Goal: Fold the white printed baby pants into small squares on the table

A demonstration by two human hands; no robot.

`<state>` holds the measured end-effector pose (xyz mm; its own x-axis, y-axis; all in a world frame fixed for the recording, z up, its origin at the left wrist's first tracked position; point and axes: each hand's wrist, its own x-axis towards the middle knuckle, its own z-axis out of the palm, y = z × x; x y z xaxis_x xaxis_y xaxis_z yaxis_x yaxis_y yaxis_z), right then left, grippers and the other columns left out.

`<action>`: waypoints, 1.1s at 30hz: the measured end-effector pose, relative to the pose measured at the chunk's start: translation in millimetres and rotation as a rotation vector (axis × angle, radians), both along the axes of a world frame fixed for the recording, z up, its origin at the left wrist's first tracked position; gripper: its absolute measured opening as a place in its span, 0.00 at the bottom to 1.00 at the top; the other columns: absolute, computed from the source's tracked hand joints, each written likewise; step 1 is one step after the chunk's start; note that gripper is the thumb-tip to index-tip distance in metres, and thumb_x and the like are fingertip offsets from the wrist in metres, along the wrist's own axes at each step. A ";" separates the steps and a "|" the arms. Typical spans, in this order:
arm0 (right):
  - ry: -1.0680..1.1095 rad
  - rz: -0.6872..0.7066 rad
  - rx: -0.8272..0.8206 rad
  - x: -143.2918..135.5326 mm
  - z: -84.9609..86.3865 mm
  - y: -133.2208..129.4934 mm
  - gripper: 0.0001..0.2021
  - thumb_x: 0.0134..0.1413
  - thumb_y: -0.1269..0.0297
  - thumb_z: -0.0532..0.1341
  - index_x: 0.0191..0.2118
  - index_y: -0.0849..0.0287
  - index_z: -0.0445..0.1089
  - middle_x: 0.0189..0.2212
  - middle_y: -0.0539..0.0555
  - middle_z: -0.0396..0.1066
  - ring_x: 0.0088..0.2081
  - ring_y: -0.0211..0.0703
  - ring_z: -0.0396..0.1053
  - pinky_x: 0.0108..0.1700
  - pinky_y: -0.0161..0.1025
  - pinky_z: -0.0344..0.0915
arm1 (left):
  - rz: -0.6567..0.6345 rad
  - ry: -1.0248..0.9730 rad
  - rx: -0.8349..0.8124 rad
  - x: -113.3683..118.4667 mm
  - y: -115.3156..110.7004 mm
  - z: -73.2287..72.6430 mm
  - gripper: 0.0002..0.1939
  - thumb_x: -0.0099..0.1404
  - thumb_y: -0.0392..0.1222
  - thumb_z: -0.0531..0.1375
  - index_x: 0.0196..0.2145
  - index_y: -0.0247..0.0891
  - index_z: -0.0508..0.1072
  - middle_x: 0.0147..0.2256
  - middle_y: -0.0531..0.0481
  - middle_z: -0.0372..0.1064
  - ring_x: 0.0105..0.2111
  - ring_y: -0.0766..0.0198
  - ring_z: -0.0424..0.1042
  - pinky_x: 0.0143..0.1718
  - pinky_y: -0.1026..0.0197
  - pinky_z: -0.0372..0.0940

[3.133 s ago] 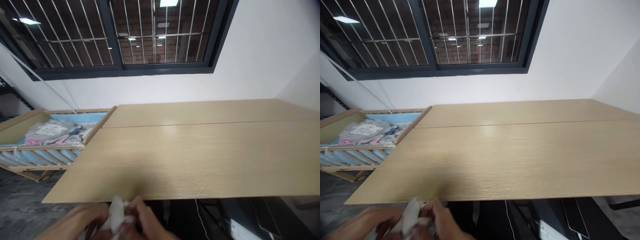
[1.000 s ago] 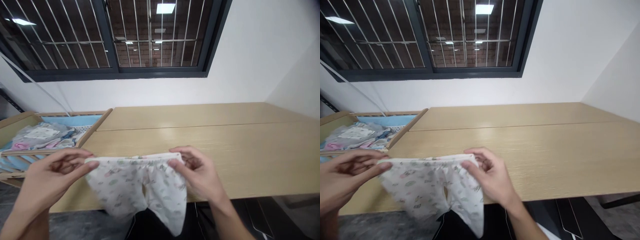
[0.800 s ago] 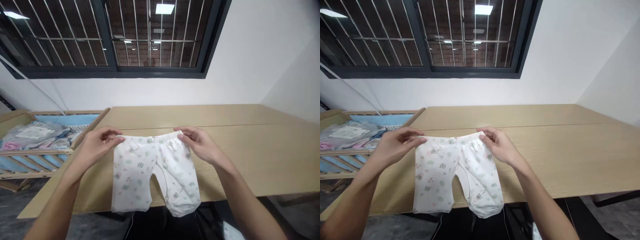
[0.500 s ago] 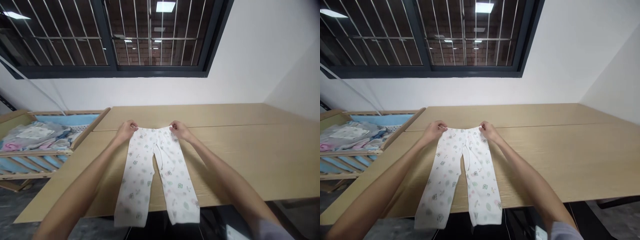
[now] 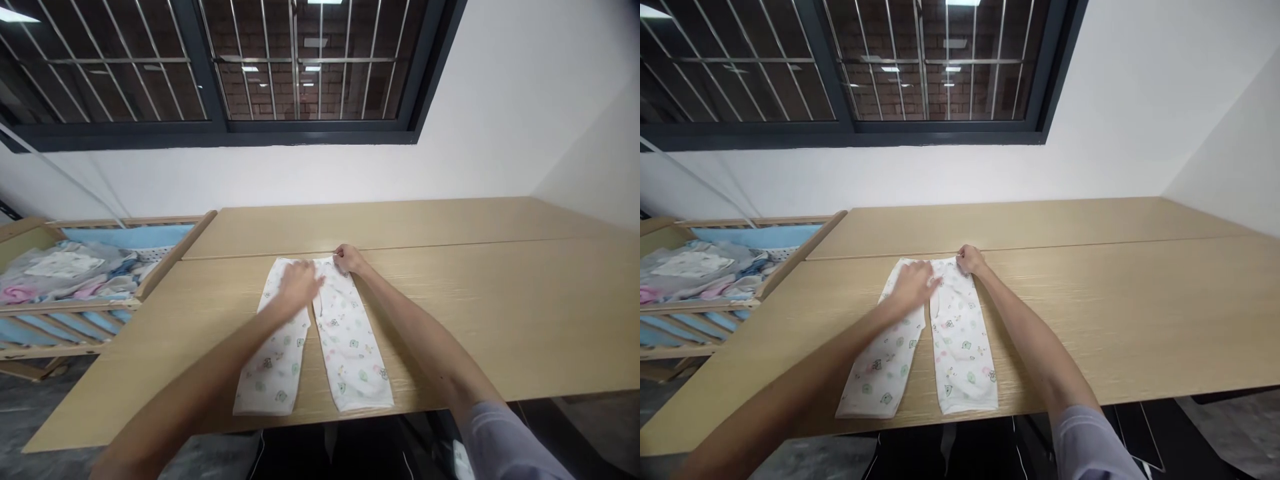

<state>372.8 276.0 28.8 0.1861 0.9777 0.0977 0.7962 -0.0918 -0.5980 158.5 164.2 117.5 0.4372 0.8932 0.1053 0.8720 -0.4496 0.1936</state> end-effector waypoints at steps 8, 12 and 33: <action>0.042 -0.005 -0.060 10.8 3.2 -0.1 0.06 0.52 0.61 0.65 0.32 0.57 0.74 0.35 0.54 0.78 0.39 0.44 0.74 0.39 0.35 0.63 | -0.521 0.154 -0.294 49.2 -159.6 -26.0 0.27 0.68 0.60 0.53 0.37 0.32 0.79 0.33 0.37 0.79 0.33 0.46 0.78 0.37 0.46 0.69; 0.062 0.005 -0.056 10.8 6.0 -3.0 0.06 0.50 0.62 0.67 0.33 0.58 0.73 0.35 0.53 0.78 0.37 0.42 0.73 0.37 0.34 0.63 | -0.502 0.131 -0.308 51.7 -162.0 -34.0 0.19 0.70 0.45 0.51 0.37 0.32 0.78 0.36 0.37 0.79 0.34 0.47 0.78 0.36 0.48 0.69; 0.248 0.144 0.145 -134.0 67.3 7.0 0.12 0.48 0.67 0.64 0.41 0.58 0.67 0.32 0.50 0.72 0.35 0.42 0.70 0.36 0.35 0.63 | 0.183 -0.654 -0.579 -117.4 -170.6 -8.2 0.25 0.68 0.59 0.52 0.20 0.41 0.66 0.19 0.53 0.67 0.22 0.65 0.64 0.26 0.63 0.56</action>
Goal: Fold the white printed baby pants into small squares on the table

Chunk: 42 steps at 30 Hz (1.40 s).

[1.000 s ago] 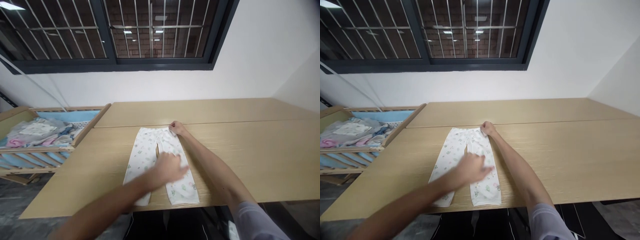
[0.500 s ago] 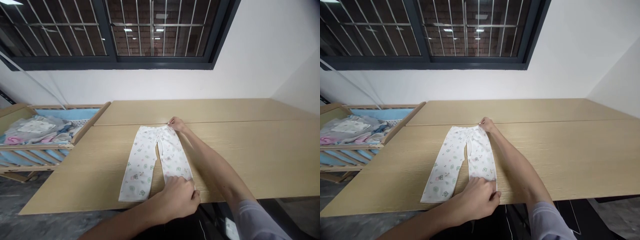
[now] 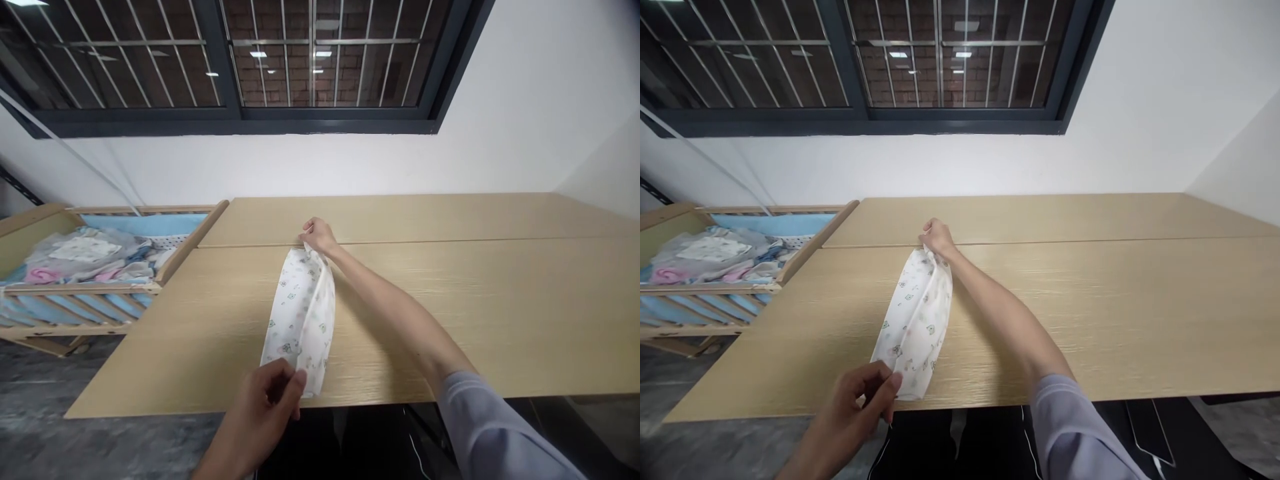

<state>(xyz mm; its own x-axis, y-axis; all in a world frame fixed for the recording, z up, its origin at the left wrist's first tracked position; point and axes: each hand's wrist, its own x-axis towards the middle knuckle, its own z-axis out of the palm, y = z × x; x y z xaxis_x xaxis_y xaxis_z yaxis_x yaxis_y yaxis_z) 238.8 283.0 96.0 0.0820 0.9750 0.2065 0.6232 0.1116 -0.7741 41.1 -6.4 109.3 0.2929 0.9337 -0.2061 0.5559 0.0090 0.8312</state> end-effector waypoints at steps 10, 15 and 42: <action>-0.225 -0.028 -0.074 -57.9 -40.7 16.5 0.12 0.50 0.70 0.61 0.42 0.54 0.66 0.41 0.55 0.73 0.42 0.50 0.70 0.40 0.40 0.65 | 0.108 0.296 0.081 -29.6 -3.5 -25.5 0.23 0.68 0.57 0.48 0.22 0.41 0.66 0.21 0.49 0.71 0.24 0.60 0.69 0.28 0.60 0.56; -0.239 -0.041 -0.112 -59.6 -48.3 19.8 0.12 0.50 0.71 0.62 0.42 0.55 0.66 0.41 0.56 0.74 0.42 0.49 0.71 0.40 0.40 0.65 | 0.098 0.405 0.134 -34.8 -7.7 -32.2 0.22 0.69 0.52 0.46 0.20 0.42 0.63 0.22 0.49 0.71 0.24 0.60 0.70 0.29 0.59 0.55; -0.543 0.989 0.034 -9.5 -53.2 -101.1 0.35 0.68 0.43 0.51 0.73 0.53 0.47 0.73 0.55 0.38 0.73 0.51 0.37 0.73 0.55 0.33 | -0.040 0.818 1.128 -22.9 -52.8 -85.0 0.24 0.67 0.47 0.60 0.59 0.39 0.70 0.58 0.41 0.72 0.52 0.50 0.76 0.45 0.54 0.70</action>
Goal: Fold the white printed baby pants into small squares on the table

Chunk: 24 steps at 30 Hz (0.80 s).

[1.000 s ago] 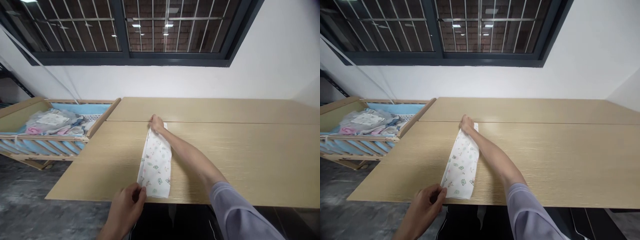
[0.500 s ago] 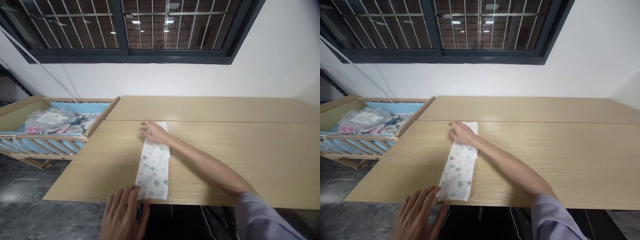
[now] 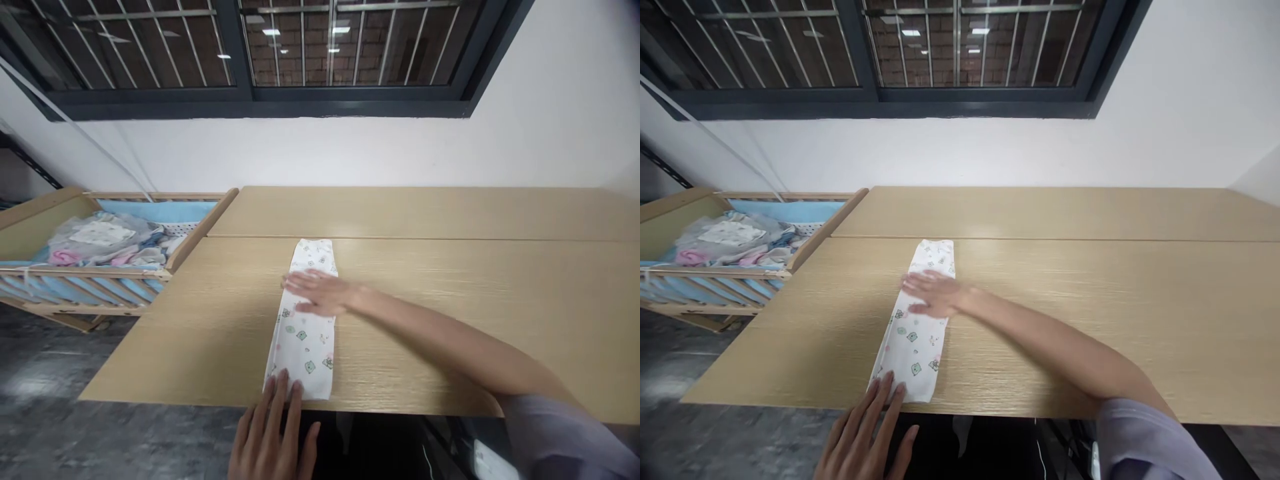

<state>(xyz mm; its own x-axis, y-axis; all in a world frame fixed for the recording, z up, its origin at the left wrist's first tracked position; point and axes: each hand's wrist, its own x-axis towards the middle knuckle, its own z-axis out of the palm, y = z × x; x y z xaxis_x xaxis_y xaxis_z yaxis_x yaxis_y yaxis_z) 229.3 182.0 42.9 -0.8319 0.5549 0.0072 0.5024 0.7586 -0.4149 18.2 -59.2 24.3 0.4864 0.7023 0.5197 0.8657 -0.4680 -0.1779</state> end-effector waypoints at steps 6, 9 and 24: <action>0.024 -0.239 0.061 27.5 -2.6 85.2 0.29 0.68 0.50 0.55 0.70 0.50 0.56 0.71 0.52 0.47 0.72 0.49 0.44 0.73 0.52 0.34 | 0.011 0.036 0.022 2.1 -1.8 -1.1 0.21 0.68 0.46 0.59 0.57 0.37 0.72 0.57 0.41 0.73 0.53 0.51 0.76 0.46 0.54 0.69; 0.000 -0.219 0.160 25.1 3.0 81.3 0.28 0.69 0.55 0.53 0.70 0.56 0.55 0.71 0.57 0.48 0.72 0.51 0.45 0.73 0.54 0.36 | 0.012 0.010 0.014 -0.7 1.6 0.4 0.21 0.68 0.45 0.60 0.57 0.40 0.72 0.56 0.42 0.74 0.51 0.52 0.76 0.46 0.54 0.68; 0.045 0.151 0.569 29.1 14.1 -181.1 0.12 0.68 0.67 0.56 0.50 0.66 0.72 0.47 0.62 0.76 0.42 0.46 0.72 0.48 0.43 0.67 | -0.498 -0.123 -0.245 -34.3 40.5 30.0 0.22 0.72 0.26 0.47 0.53 0.42 0.72 0.47 0.47 0.78 0.44 0.61 0.76 0.49 0.58 0.69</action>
